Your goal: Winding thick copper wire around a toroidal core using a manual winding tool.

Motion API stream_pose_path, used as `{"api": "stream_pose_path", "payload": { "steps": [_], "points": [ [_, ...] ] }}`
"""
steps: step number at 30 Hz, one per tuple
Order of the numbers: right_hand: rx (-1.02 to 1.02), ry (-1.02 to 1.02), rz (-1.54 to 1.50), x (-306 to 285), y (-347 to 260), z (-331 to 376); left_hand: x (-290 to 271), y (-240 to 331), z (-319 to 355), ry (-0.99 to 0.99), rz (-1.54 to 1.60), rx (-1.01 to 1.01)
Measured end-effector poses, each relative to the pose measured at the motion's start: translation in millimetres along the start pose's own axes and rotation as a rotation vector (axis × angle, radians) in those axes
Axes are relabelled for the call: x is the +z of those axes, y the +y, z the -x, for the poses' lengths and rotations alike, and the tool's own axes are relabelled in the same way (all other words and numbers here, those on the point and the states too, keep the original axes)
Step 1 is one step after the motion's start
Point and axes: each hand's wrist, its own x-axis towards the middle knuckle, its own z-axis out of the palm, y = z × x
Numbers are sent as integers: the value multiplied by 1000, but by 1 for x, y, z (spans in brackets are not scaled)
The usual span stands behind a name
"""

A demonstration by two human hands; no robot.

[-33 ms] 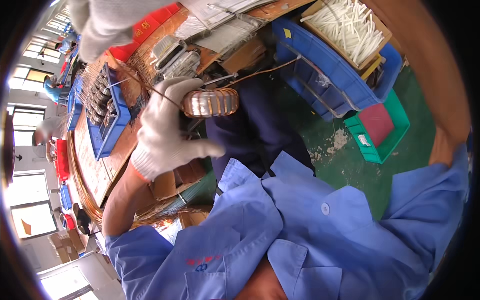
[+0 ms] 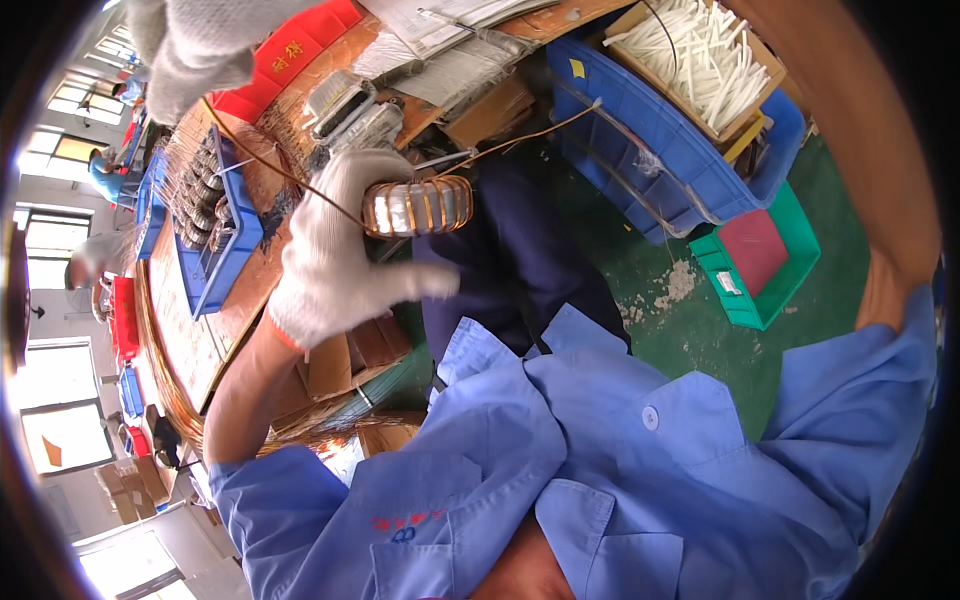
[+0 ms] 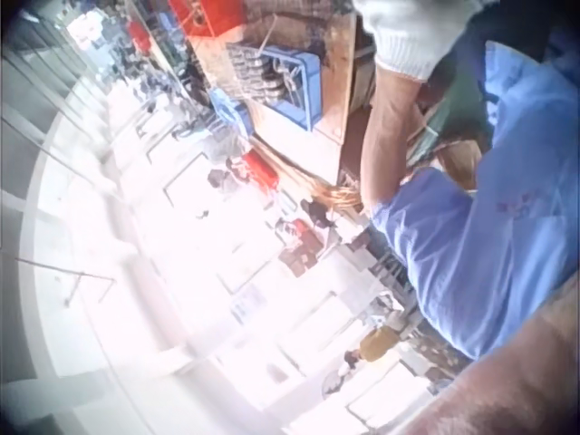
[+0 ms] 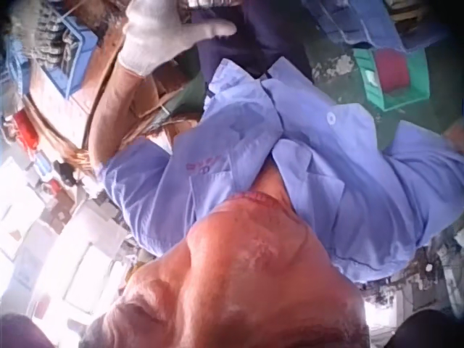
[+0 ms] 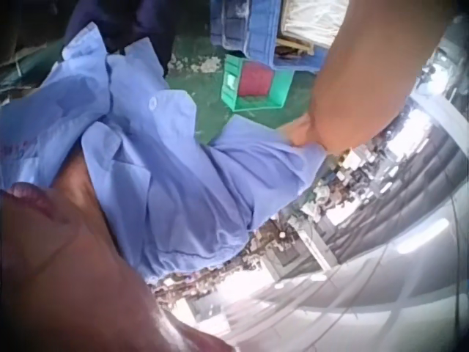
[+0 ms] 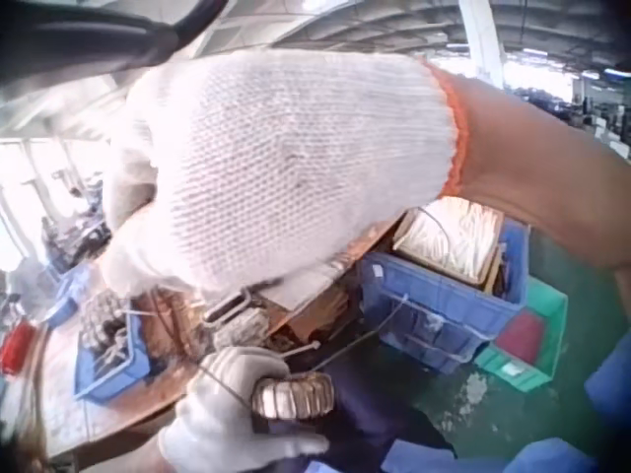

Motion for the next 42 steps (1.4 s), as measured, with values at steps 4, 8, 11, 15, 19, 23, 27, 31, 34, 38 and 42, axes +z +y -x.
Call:
{"api": "stream_pose_path", "payload": {
  "steps": [4, 8, 11, 15, 19, 23, 27, 31, 34, 38, 42],
  "points": [
    [-189, 412, 132, 13, 3, 1, -1, -46, -15, -22, -131, -46],
    [-319, 787, 90, 62, 1, 5, -18, -109, -43, -6, 27, -393],
    [-259, 578, -376, 153, -20, 18, 4, -149, -46, 104, 451, -555],
    [202, 19, -1103, 298, -48, 30, 36, -190, -39, 319, 555, -452],
    [796, 144, -2378, 376, -26, 33, 51, -205, -32, 444, 409, -454],
    [623, 898, -2620, 347, 7, 26, 53, -195, -34, 473, 357, -404],
    [59, 484, -1248, 292, -35, 14, 56, -182, -38, 478, 384, -362],
    [175, 445, -988, 273, -59, 5, 60, -184, -37, 504, 383, -294],
    [365, 730, -769, 283, -31, 13, 61, -190, -29, 461, 472, -352],
    [662, 521, -421, 325, 9, 27, 64, -199, -17, 426, 378, -274],
    [653, 226, -540, 385, -25, 25, 72, -205, -12, 511, 388, -361]
  ]
}}
